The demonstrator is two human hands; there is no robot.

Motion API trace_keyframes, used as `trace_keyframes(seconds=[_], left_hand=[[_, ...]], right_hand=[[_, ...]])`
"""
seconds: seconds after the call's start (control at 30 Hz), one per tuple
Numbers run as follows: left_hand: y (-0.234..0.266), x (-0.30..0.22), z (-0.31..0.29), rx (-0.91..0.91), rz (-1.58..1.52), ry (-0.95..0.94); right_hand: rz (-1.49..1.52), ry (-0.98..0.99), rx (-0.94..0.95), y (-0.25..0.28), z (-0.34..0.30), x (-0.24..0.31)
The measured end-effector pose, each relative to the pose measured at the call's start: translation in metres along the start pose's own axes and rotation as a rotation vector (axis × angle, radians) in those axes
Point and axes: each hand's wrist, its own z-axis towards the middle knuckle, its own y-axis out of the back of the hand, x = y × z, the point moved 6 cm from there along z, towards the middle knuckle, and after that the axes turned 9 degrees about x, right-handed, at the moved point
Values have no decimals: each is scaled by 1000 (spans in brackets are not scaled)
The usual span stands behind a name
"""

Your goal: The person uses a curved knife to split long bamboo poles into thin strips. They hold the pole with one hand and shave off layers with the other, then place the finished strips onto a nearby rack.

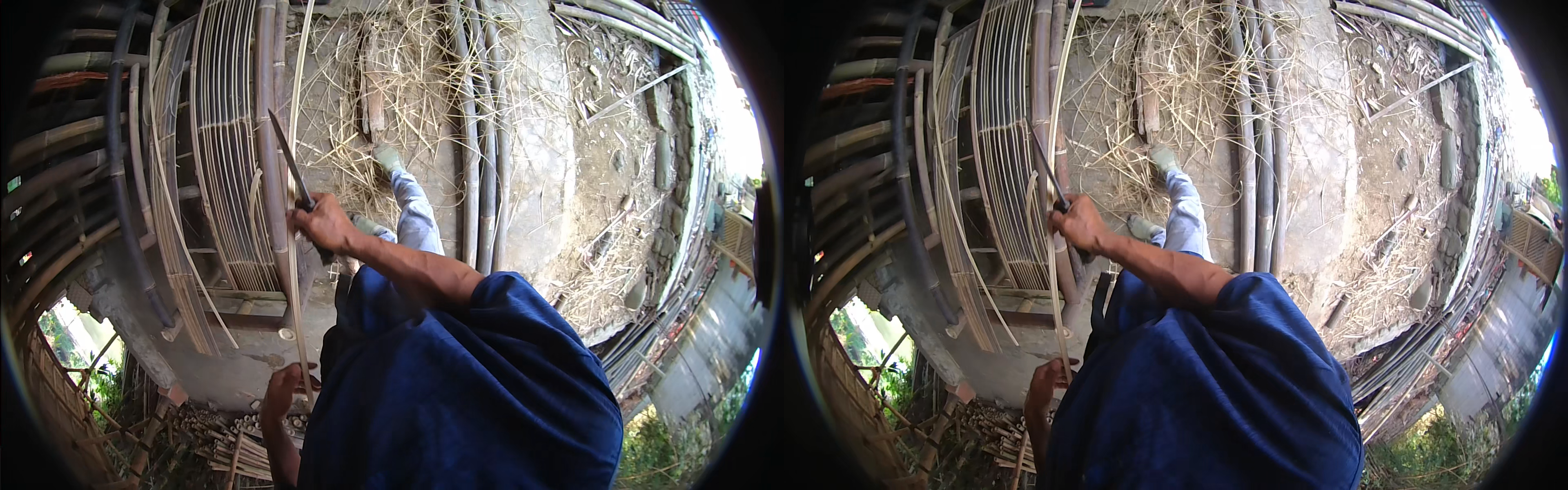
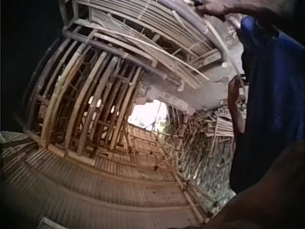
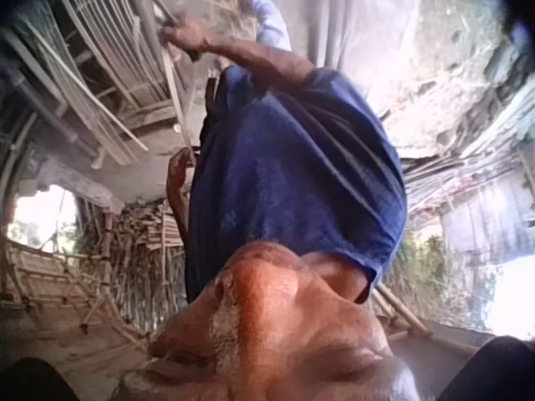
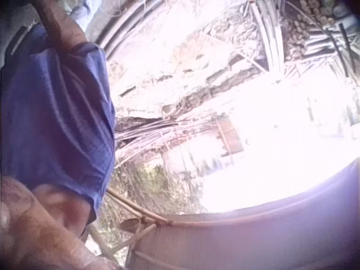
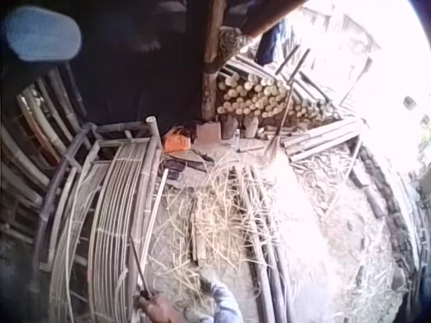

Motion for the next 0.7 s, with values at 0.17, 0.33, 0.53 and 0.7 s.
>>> trace_keyframes(seconds=[0.17, 0.33, 0.53, 0.7], left_hand=[[-3, -9, -1, -154, 212, -339], [7, -89, 36, -223, -43, -627], [28, -132, 61, -242, -29, -718], [36, -134, 54, -168, 16, -744]], right_hand=[[-377, 57, 96, 4, 13, 49], [-1261, 161, -84, -3, -38, 65], [-1256, 319, 99, -78, -118, 56], [-1280, 343, 4, -75, -92, 60]])
